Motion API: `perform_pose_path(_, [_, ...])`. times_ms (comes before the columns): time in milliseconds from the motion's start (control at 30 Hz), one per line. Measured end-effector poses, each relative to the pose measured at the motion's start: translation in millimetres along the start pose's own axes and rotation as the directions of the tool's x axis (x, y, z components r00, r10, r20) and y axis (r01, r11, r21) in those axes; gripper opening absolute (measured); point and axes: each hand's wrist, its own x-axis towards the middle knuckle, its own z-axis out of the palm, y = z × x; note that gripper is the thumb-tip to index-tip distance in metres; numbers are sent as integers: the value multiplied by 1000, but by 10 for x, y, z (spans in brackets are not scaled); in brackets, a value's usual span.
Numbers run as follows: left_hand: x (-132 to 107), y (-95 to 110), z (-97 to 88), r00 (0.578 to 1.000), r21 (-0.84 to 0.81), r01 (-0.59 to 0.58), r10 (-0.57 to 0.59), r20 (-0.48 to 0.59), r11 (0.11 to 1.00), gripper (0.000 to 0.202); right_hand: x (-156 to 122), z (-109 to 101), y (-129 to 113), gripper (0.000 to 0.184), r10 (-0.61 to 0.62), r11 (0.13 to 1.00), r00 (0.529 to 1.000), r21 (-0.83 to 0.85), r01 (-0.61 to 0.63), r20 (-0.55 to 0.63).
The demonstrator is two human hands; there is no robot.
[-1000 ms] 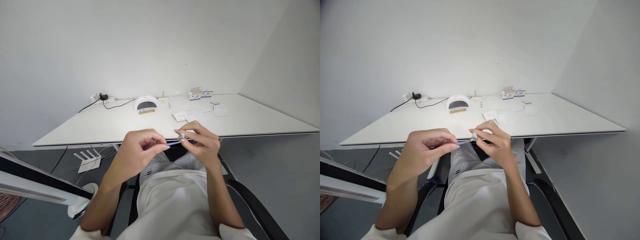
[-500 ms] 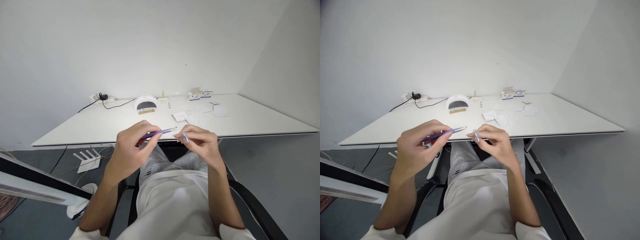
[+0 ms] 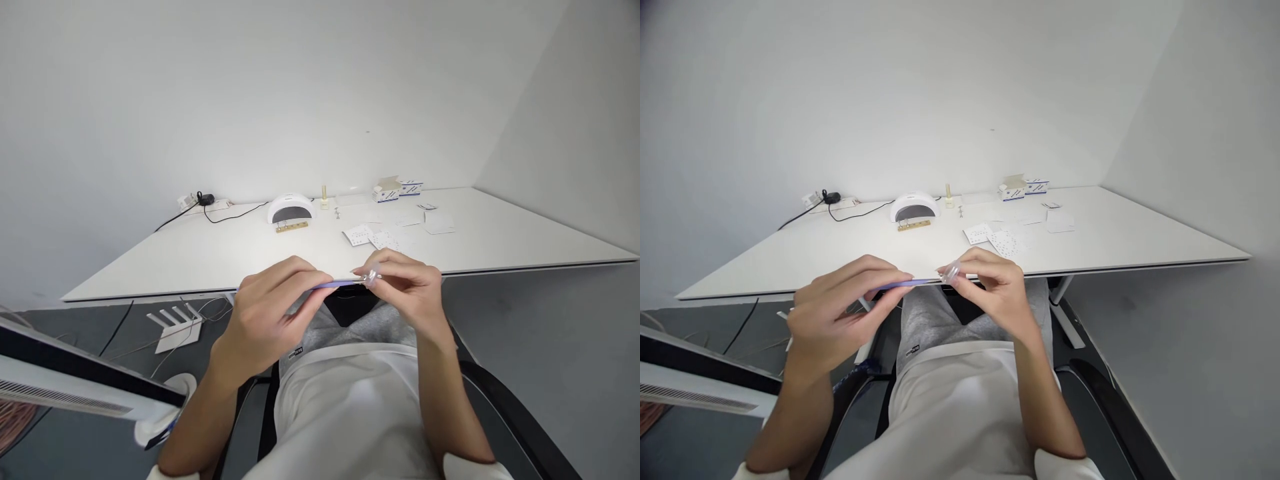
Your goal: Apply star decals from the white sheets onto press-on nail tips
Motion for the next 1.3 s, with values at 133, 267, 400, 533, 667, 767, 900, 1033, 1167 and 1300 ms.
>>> perform_pose_path(133, [-30, 35, 20, 997, -9, 71, -71, -26, 997, 16, 9, 26, -19, 28, 12, 999, 997, -39, -15, -76])
perform_pose_path(267, [-57, 61, 43, 977, -99, 211, -213, -12, 972, 10, 11, 28, -26, 26, 16, 999, 995, -47, -21, -102])
perform_pose_path(400, [-28, 74, 24, 965, -199, 261, -263, 20, 945, 9, 1, 23, -25, 29, -9, 999, 995, -36, 5, -98])
perform_pose_path(533, [20, 88, -15, 951, -231, 308, -297, 82, 923, 4, -16, 31, -38, 29, -32, 998, 993, -50, 27, -109])
perform_pose_path(667, [31, 109, -15, 939, -195, 343, -337, 66, 919, 5, -24, 60, -65, 32, -87, 985, 983, -162, 60, -163])
perform_pose_path(767, [16, 123, 16, 929, -156, 370, -366, 51, 916, 7, -21, 83, -73, 37, -142, 965, 969, -248, 89, -203])
perform_pose_path(900, [-9, 134, 56, 922, -174, 387, -381, 69, 906, 7, -9, 97, -71, 37, -162, 952, 966, -291, 100, -200])
perform_pose_path(1033, [-21, 139, 64, 927, -178, 376, -368, 75, 909, 6, -1, 94, -78, 32, -138, 953, 972, -292, 77, -193])
perform_pose_path(1167, [-23, 140, 60, 929, -169, 369, -363, 67, 914, 5, -2, 87, -79, 31, -134, 954, 972, -289, 75, -191])
perform_pose_path(1300, [-17, 146, 64, 932, -167, 362, -355, 70, 917, 5, -2, 82, -69, 35, -145, 957, 974, -274, 94, -174])
